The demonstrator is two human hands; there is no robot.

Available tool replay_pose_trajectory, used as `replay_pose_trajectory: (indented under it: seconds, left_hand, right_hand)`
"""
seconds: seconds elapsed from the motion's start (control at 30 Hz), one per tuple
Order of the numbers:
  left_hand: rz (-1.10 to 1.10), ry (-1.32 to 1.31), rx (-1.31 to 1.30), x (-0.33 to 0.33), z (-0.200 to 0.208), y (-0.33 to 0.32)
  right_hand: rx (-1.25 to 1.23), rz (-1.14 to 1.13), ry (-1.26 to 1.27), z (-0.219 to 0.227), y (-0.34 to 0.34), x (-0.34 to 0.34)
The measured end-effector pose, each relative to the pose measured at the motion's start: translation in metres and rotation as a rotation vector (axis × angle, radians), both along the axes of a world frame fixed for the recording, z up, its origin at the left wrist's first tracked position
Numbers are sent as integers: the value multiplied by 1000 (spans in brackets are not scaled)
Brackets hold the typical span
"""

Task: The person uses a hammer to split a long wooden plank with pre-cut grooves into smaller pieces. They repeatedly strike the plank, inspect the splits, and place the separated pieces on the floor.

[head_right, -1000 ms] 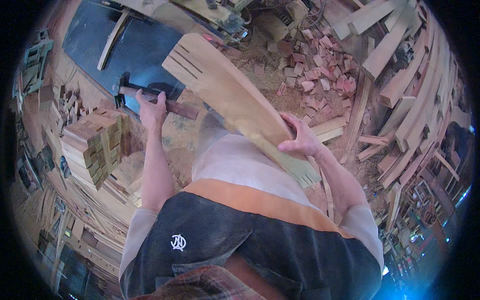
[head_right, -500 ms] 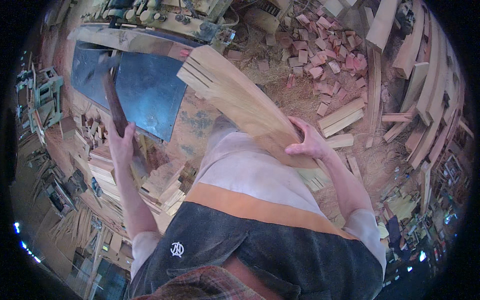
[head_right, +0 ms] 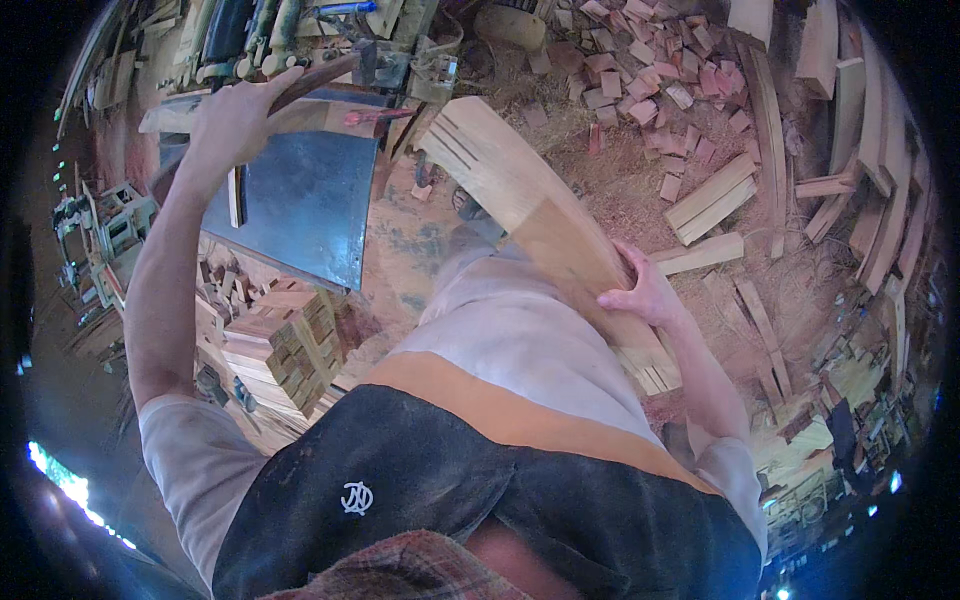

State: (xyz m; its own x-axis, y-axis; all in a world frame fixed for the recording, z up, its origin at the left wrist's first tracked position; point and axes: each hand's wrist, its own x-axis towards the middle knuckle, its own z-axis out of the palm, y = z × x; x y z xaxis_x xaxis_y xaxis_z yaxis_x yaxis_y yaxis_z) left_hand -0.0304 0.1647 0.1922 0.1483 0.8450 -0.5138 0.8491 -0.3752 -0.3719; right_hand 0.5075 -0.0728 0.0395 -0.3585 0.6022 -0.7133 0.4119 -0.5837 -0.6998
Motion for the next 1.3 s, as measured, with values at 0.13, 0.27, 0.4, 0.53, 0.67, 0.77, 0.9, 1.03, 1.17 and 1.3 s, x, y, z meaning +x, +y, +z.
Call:
replay_pose_trajectory:
  seconds: [0.13,0.27,0.4,0.53,0.67,0.77,0.9,1.03,1.17,1.3]
  left_hand:
    - [5,-71,192,-10,10,20]
    - [201,-137,368,-10,2,16]
    - [-101,136,-122,-2,-12,0]
    - [-40,76,-118,-8,-7,-1]
    - [244,-130,104,-29,-1,-18]
    - [478,-342,303,-40,-9,-57]
    - [738,-831,600,-24,-48,-156]
    - [1135,-929,832,14,-113,-276]
    - [1832,-1116,786,25,-172,-332]
    - [1719,-860,875,11,-204,-330]
  right_hand:
    - [-27,-55,40,-1,-7,2]
    - [-34,-45,-35,-3,-11,2]
    - [-55,-25,-10,-8,-15,8]
    - [-27,-27,-27,-12,-19,9]
    - [6,29,9,-12,-5,5]
    - [27,71,57,-7,10,-2]
    - [35,160,-29,2,32,-14]
    - [40,259,2,6,58,-32]
    - [106,418,70,-8,92,-74]
    - [62,470,187,-40,125,-137]
